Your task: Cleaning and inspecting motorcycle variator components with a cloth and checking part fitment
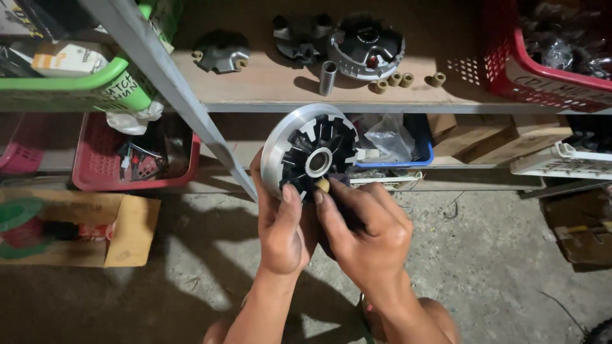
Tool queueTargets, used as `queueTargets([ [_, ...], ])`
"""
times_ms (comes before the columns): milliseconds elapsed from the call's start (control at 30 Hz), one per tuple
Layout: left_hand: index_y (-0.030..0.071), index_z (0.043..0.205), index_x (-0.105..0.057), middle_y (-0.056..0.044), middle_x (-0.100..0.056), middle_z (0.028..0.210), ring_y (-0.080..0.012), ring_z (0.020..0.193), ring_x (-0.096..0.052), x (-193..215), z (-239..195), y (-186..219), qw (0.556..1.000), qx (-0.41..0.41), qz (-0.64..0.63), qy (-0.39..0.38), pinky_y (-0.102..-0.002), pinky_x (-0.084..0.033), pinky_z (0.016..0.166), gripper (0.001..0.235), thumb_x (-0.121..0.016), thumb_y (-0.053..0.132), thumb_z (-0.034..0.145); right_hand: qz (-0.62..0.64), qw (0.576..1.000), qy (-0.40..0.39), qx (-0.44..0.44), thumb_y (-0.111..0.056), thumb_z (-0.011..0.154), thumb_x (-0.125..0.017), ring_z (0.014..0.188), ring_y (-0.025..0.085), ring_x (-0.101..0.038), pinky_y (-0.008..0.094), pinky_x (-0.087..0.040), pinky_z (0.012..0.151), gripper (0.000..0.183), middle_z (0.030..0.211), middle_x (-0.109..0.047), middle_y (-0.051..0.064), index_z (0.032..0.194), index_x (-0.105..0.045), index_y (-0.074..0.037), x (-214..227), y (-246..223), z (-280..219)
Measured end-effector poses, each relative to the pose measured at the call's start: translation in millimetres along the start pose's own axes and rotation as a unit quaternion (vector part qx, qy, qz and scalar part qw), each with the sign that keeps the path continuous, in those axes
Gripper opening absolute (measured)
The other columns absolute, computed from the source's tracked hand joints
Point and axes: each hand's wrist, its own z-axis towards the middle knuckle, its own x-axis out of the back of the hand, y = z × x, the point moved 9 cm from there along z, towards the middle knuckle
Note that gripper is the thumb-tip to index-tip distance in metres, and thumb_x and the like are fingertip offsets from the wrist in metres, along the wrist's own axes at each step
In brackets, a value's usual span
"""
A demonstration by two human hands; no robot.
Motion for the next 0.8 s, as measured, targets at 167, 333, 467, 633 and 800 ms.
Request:
queueTargets([
  [167,0.008,0.157,-0.025,-0.016,-0.047,0.149,-0.0262,0.134,-0.046,-1.7,-0.6,0.1,1.000,0.004,-0.028,-0.007,-0.041,-0.034,0.118,0.062,-0.055,0.019,0.104,0.010,1.000,-0.001,-0.002,-0.002,0.080,-0.082,0.054,0.011,-0.050,0.025,-0.040,0.045,0.018,0.072,-0.065,0.006,0.096,-0.077,0.004,0.5,-2.2,0.0],
  [333,0.009,0.159,-0.028,-0.015,-0.049,0.150,-0.0254,0.135,-0.048,4.9,-2.6,-5.7,0.998,0.013,-0.068,0.002,-0.041,-0.034,0.118,0.058,-0.052,0.018,0.106,0.015,1.000,-0.004,-0.012,-0.004,0.079,-0.082,0.055,0.014,-0.050,0.027,-0.042,0.048,0.014,0.069,-0.061,0.005,0.090,-0.075,0.002,-2.7,0.8,-2.8],
  [467,0.011,0.161,-0.031,-0.013,-0.049,0.153,-0.0263,0.136,-0.050,10.4,-3.4,-11.5,0.991,0.028,-0.127,0.008,-0.043,-0.037,0.118,0.055,-0.049,0.017,0.109,0.067,0.997,0.006,-0.044,-0.001,0.078,-0.083,0.055,0.011,-0.048,0.023,-0.039,0.047,0.014,0.069,-0.062,0.005,0.084,-0.072,0.004,-3.1,8.5,-2.9],
  [633,0.017,0.161,-0.036,-0.010,-0.049,0.157,-0.0263,0.141,-0.048,11.2,-4.1,-13.8,0.979,0.044,-0.196,-0.011,-0.048,-0.035,0.121,0.051,-0.046,0.026,0.112,0.128,0.986,-0.029,-0.105,-0.001,0.078,-0.083,0.058,0.010,-0.046,0.023,-0.039,0.051,0.013,0.067,-0.058,0.002,0.088,-0.077,0.004,-9.8,22.8,-4.3],
  [800,0.006,0.160,-0.039,-0.011,-0.051,0.155,-0.0254,0.141,-0.049,11.7,-4.0,-13.2,0.972,0.047,-0.229,-0.005,-0.043,-0.036,0.122,0.050,-0.039,0.026,0.114,0.169,0.978,-0.055,-0.113,0.000,0.077,-0.083,0.062,0.010,-0.051,0.022,-0.044,0.058,0.013,0.070,-0.061,0.003,0.086,-0.075,0.004,-14.3,21.5,-6.3],
])
